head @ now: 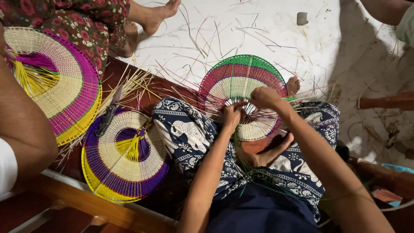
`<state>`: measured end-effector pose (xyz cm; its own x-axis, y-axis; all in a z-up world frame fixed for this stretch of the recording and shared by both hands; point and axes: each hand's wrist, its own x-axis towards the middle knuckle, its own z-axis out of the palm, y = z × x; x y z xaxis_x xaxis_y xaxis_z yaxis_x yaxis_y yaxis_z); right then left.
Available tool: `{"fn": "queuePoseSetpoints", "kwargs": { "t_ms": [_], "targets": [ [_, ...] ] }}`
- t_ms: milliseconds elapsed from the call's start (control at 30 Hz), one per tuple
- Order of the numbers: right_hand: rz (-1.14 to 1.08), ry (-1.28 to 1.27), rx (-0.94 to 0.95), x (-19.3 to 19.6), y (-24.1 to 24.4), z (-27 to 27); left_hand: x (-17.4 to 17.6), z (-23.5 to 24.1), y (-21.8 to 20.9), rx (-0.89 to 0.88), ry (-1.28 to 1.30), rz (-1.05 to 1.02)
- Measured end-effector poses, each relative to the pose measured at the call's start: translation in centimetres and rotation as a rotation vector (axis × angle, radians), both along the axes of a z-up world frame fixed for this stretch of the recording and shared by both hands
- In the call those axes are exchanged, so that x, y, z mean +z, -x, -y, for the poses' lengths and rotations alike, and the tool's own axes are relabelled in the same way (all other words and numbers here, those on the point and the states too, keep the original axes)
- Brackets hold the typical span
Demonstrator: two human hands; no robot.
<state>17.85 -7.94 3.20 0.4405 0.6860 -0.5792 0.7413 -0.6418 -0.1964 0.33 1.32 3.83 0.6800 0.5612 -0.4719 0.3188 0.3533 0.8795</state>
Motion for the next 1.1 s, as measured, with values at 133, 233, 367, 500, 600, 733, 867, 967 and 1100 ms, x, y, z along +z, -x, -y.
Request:
{"fn": "queuePoseSetpoints", "kwargs": {
  "t_ms": [133,233,367,500,600,733,867,967,1100],
  "targets": [
    [0.103,-0.044,0.113,4.9,8.2,-0.8,-5.9,-1.5,-1.1,-0.173,0.513,-0.273],
    [0.196,-0.083,0.322,5.6,16.8,1.0,-5.9,-1.2,1.3,-0.233,0.013,-0.035],
    [0.071,0.051,0.182,17.0,24.0,-1.7,-2.6,-1.5,0.0,-0.294,0.174,-0.016],
    [-0.648,-0.117,0.200,28.5,16.7,0.2,0.0,-2.4,0.1,-0.386,-0.007,-0.067],
    [-0.994,-0.319,0.201,30.8,14.0,2.7,-0.1,-1.9,0.5,-0.409,-0.080,0.004],
    [-1.525,-0.744,0.519,36.8,10.8,5.0,-2.3,-1.5,-0.3,-0.417,-0.151,-0.092],
    [-1.566,-1.180,-0.134,32.8,7.3,7.8,-0.1,-1.9,0.0,-0.474,-0.108,-0.137],
    [-0.592,-1.000,-0.294,29.6,7.4,4.4,-5.8,-1.4,-0.3,-0.424,-0.051,0.027],
    [-0.521,-0.930,-0.295,17.3,9.0,1.3,-3.6,-1.5,0.2,-0.374,-0.039,0.120]
  ]
}}
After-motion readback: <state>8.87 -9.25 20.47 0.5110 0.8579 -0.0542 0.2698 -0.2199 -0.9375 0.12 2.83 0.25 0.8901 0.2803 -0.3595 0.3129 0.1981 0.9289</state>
